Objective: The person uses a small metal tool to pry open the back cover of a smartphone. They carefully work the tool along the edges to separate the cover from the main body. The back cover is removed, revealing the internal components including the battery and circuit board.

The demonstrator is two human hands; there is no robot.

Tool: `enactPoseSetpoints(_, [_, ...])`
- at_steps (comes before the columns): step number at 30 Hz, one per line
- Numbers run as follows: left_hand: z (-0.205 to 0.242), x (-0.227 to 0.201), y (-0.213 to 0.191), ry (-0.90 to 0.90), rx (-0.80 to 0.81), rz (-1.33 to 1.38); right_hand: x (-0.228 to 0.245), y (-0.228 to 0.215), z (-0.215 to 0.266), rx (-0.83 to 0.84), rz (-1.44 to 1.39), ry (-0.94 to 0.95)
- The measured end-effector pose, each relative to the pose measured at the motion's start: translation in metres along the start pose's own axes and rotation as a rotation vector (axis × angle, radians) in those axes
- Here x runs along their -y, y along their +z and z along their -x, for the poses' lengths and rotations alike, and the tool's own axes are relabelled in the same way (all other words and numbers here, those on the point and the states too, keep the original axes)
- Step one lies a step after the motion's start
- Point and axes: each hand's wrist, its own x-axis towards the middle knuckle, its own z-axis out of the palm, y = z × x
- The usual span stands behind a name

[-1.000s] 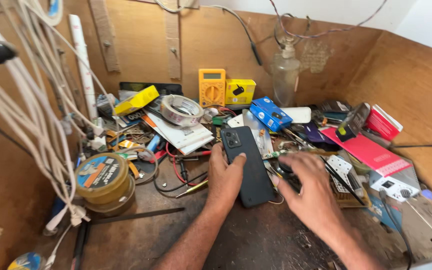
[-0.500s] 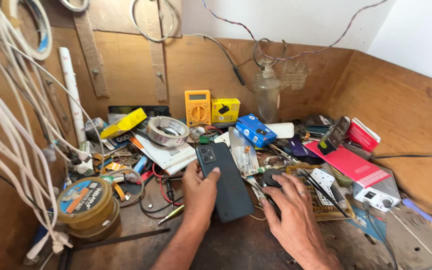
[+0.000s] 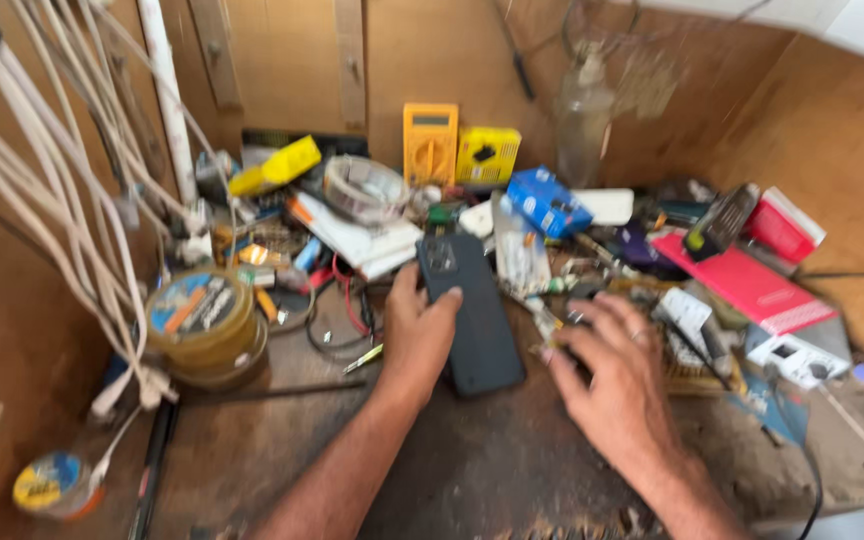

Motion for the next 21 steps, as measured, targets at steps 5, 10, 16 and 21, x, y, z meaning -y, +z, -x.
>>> enactPoseSetpoints(5, [0.005,0.003,-0.001,-0.075,-0.03,-0.084,-0.01,0.005,0.016,0.043,0.052,0.016])
enactPoseSetpoints(10, [0.004,-0.005,0.0,-0.153,-0.013,-0.114,-0.008,0.004,0.011,0.024,0.001,0.003])
enactPoseSetpoints(16, [0.008,-0.009,-0.002,-0.111,0.033,-0.053,0.002,-0.003,0.005,0.054,-0.068,-0.042])
enactPoseSetpoints(21, [0.007,-0.01,-0.005,-0.207,0.078,0.074,0.001,-0.004,0.007,0.068,-0.096,-0.041])
